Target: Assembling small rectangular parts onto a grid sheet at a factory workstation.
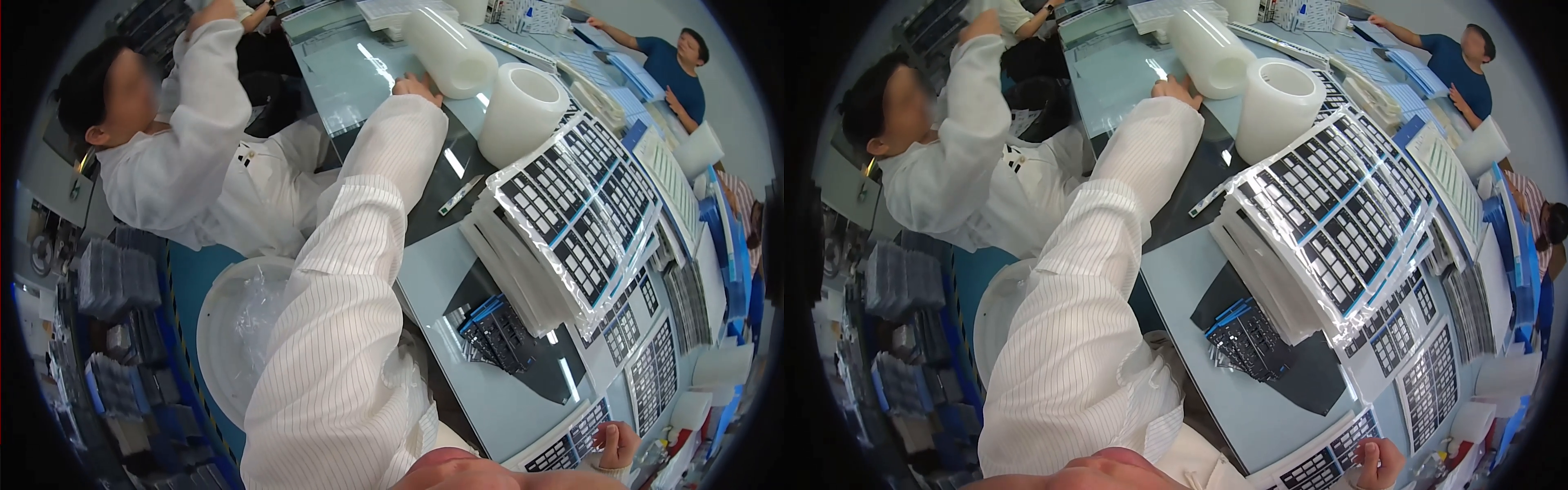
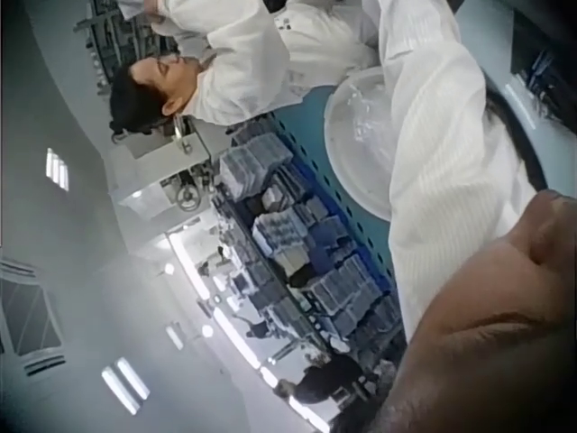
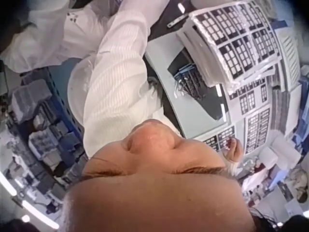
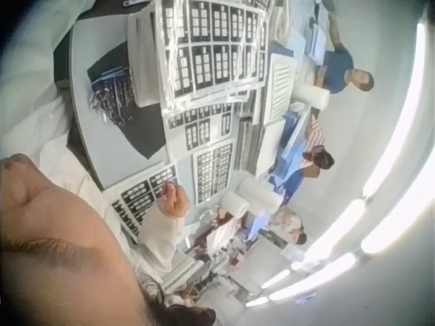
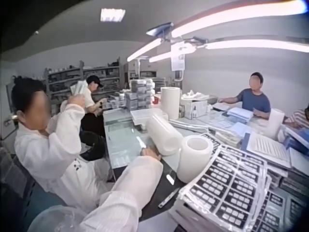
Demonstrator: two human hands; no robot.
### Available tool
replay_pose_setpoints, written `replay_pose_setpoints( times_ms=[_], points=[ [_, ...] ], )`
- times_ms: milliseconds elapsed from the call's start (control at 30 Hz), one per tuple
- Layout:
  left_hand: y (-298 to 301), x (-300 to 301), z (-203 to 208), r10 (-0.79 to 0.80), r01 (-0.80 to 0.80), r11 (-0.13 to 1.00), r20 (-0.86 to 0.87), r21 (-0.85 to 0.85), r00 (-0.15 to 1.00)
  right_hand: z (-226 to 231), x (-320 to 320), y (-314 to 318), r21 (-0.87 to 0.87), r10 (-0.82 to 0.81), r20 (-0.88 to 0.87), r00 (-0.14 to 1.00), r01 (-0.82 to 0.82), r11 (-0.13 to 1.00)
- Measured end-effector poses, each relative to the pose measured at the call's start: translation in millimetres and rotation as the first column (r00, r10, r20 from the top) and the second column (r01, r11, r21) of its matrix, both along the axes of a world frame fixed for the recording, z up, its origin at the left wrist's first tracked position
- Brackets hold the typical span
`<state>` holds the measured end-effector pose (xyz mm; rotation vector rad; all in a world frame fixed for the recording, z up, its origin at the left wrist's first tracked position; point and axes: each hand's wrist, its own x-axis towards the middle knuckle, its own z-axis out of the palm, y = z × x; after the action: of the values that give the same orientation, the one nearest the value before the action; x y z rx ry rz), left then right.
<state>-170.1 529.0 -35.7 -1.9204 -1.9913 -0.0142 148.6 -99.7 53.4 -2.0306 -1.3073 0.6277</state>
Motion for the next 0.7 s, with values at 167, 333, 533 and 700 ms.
replay_pose_setpoints(
  times_ms=[167,333,533,700],
  points=[
    [-20,-9,11,-0.057,0.059,0.998,0.198,-0.008,0.979,2,-1,5,0.017,0.018,0.011,1.0,-0.018,1.0],
    [-53,0,15,-0.103,0.115,0.993,0.345,-0.015,0.933,8,-5,4,0.044,0.01,0.012,1.0,-0.011,0.999],
    [-91,-1,19,-0.149,0.2,0.975,0.386,-0.095,0.91,17,-8,-12,0.112,0.06,0.086,0.994,-0.069,0.991],
    [-136,-2,48,-0.111,0.238,0.935,0.419,-0.262,0.901,26,-16,-33,0.152,-0.025,0.026,0.999,0.021,0.988]
  ],
)
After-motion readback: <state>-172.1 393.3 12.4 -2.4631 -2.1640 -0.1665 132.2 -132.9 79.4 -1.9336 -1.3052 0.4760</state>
